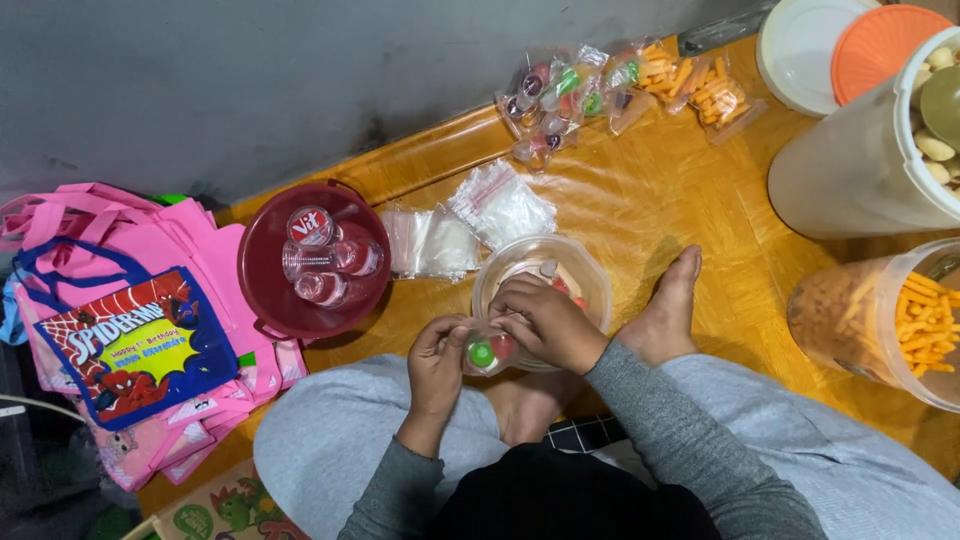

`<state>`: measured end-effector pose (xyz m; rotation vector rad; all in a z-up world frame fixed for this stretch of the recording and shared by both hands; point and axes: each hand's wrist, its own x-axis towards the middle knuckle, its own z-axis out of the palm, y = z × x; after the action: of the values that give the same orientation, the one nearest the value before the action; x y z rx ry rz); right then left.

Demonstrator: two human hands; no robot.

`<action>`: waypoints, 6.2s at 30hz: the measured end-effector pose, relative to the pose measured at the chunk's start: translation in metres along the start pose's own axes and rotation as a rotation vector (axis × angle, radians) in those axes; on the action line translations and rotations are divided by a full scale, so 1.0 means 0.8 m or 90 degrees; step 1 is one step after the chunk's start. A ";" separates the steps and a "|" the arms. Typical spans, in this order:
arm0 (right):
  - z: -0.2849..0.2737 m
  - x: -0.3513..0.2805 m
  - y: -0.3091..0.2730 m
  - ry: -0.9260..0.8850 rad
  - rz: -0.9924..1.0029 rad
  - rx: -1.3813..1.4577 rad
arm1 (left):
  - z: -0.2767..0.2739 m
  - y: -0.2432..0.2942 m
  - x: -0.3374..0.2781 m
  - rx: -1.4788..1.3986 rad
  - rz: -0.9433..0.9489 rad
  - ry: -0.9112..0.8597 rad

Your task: Packing small colorful candies into individual plastic zip bags while sitting on the floor.

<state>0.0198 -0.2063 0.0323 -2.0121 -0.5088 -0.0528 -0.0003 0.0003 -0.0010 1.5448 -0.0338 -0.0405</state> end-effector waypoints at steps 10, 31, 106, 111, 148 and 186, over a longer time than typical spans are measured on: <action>0.011 0.005 -0.017 -0.001 -0.007 -0.018 | 0.011 0.020 -0.003 0.069 0.080 -0.006; 0.005 0.002 0.000 -0.117 0.108 -0.025 | 0.008 0.022 0.003 0.173 0.060 -0.050; -0.006 0.091 0.328 0.023 0.570 -0.196 | -0.022 -0.068 0.062 -0.084 -0.371 0.079; -0.030 0.099 0.069 0.248 0.502 0.221 | -0.018 -0.074 0.055 -0.161 -0.272 -0.025; 0.028 -0.046 0.020 -0.048 0.429 0.023 | -0.006 0.008 -0.043 0.737 0.449 0.019; 0.008 -0.084 0.170 0.002 0.508 -0.028 | -0.016 -0.060 -0.002 0.179 -0.167 -0.077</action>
<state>0.0084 -0.2767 -0.1021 -2.1222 0.3231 0.4228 -0.0018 0.0118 -0.0490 1.8173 0.0702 -0.3505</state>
